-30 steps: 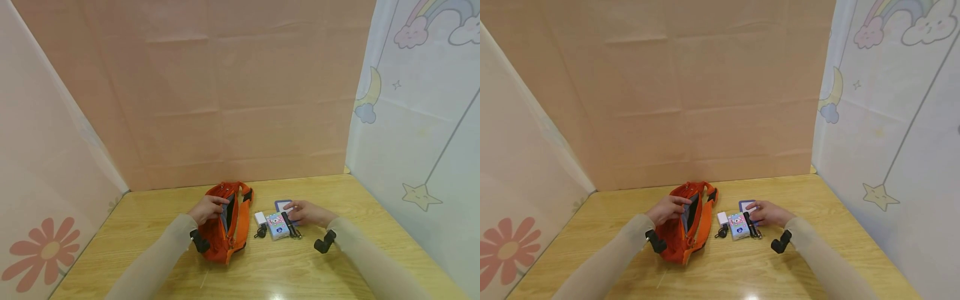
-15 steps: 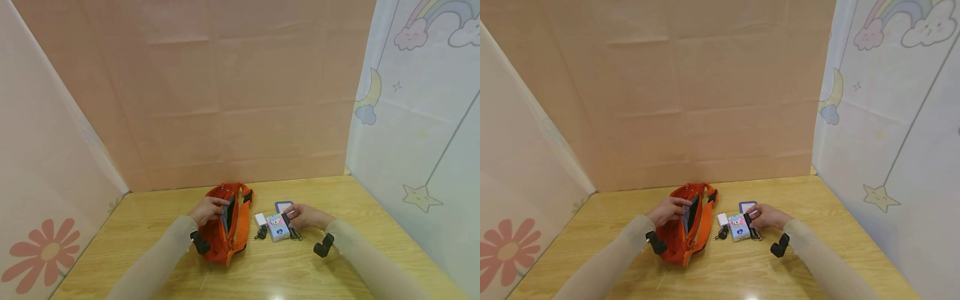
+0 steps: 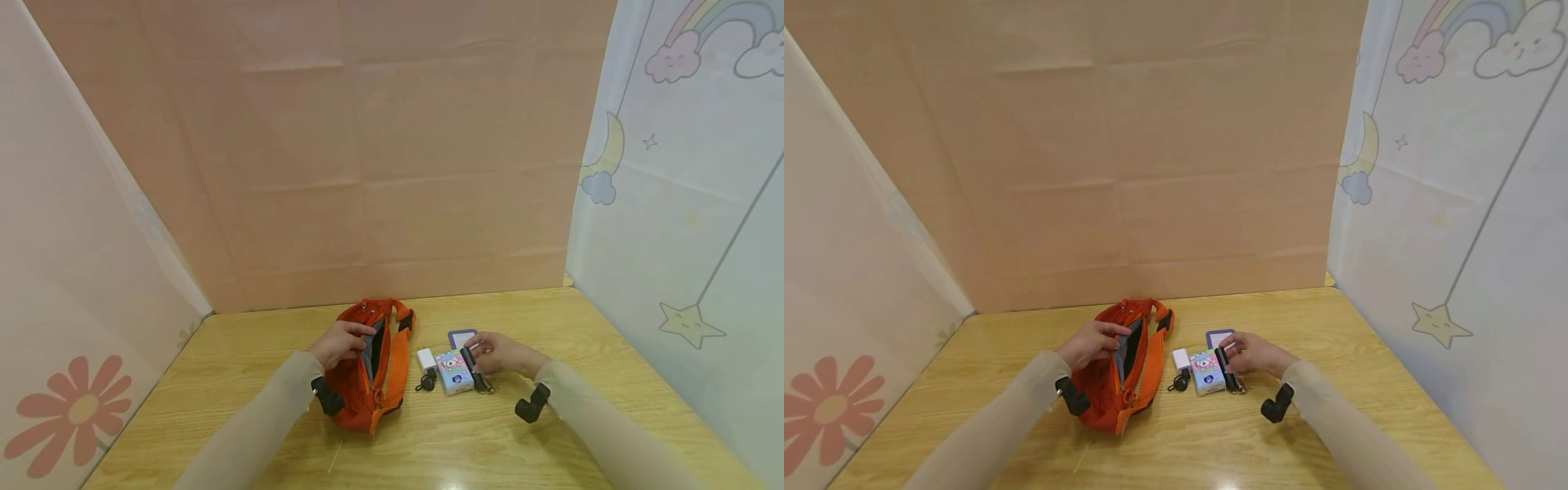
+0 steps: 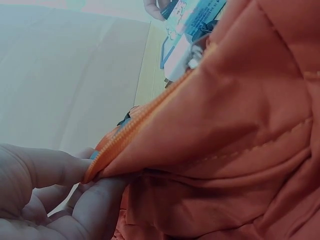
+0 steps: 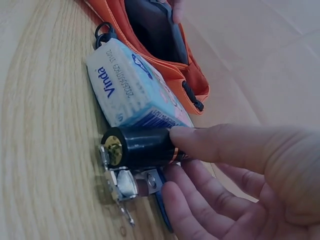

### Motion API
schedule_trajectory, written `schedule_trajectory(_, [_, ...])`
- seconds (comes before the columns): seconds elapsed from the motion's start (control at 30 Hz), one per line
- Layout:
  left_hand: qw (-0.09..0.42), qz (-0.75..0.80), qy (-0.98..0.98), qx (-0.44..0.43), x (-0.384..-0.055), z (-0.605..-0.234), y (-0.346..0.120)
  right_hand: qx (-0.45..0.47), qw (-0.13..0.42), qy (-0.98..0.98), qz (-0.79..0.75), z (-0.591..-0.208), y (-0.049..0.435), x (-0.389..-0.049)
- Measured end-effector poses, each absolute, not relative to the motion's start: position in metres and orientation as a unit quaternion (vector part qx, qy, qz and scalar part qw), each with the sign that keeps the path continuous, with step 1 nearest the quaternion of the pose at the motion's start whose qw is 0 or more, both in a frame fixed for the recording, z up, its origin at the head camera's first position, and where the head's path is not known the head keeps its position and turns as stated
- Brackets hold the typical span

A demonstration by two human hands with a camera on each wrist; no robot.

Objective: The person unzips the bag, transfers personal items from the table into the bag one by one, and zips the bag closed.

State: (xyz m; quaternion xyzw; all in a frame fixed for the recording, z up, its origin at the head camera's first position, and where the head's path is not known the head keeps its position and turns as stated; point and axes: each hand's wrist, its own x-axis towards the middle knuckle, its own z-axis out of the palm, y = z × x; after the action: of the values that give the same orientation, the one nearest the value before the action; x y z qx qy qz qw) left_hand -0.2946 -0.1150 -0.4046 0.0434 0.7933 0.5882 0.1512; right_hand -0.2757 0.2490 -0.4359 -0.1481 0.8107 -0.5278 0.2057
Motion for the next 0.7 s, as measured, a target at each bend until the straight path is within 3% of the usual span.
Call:
schedule_trajectory(0.43, [0.152,0.589,0.792,0.045,-0.296,-0.405,-0.115,-0.146,0.21,0.76,-0.597,-0.443,0.261,-0.272])
schedule_trajectory(0.7, [0.154,0.589,0.792,0.041,-0.296,-0.404,-0.115,-0.167,0.26,0.66,-0.684,-0.443,0.267,-0.276])
